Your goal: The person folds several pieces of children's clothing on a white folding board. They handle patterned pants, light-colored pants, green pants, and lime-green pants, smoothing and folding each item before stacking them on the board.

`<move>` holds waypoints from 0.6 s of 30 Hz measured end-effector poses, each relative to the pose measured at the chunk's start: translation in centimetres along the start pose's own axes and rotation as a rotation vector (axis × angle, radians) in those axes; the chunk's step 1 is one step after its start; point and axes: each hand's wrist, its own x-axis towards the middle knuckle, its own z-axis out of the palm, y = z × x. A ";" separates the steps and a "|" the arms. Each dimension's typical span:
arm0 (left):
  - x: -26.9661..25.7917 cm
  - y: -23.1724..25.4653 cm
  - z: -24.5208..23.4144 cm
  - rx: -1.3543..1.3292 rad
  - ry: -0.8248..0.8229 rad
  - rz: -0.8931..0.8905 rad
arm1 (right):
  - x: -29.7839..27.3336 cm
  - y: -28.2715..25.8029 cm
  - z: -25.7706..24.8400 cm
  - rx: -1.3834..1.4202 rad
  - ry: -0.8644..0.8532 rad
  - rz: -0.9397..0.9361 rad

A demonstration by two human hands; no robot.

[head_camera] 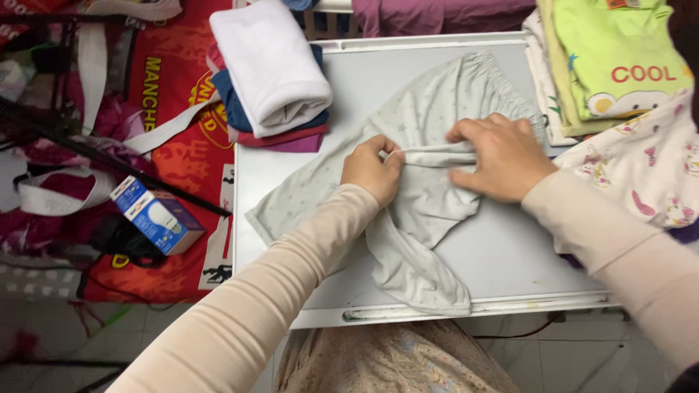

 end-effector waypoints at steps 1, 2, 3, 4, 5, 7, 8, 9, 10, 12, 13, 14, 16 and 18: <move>-0.2 0.2 0.0 -0.010 0.023 0.002 | 0.3 0.9 0.2 -0.004 -0.079 0.051; -0.4 0.4 -0.1 -0.019 0.045 0.003 | 0.5 1.8 0.4 -0.008 -0.157 0.102; -0.6 0.8 -0.1 -0.026 0.063 0.009 | 0.6 2.8 0.4 -0.013 -0.234 0.159; -0.8 1.2 -0.2 -0.024 0.090 0.023 | 0.6 3.9 0.4 0.004 -0.232 0.132; -1.1 1.6 -0.3 -0.022 0.117 0.040 | 0.6 4.9 0.3 0.021 -0.228 0.105; -1.8 2.4 -0.7 -0.044 0.136 0.035 | 0.5 6.9 -0.1 -0.030 -0.202 0.038; -2.3 2.7 -0.9 -0.069 0.128 0.014 | 0.3 7.7 -0.4 -0.097 -0.179 -0.004; -2.8 3.0 -1.1 -0.094 0.120 -0.006 | 0.3 8.5 -0.8 -0.165 -0.156 -0.045; -3.3 3.3 -1.4 -0.083 0.105 0.030 | 0.2 9.3 -1.2 -0.204 -0.087 -0.074; -4.5 3.7 -1.9 -0.060 0.078 0.105 | 0.4 10.4 -1.9 -0.284 0.055 -0.131; -5.1 3.8 -2.1 -0.018 0.040 0.103 | 0.7 10.9 -2.1 -0.190 -0.017 0.045; -5.8 3.9 -2.4 0.024 0.002 0.100 | 1.0 11.6 -2.8 -0.095 -0.090 0.221; -7.4 3.7 -3.1 0.113 0.056 0.190 | 1.8 12.6 -3.2 0.182 -0.142 0.397; -9.2 3.1 -4.0 0.217 0.234 0.382 | 2.7 13.7 -3.4 0.547 -0.096 0.400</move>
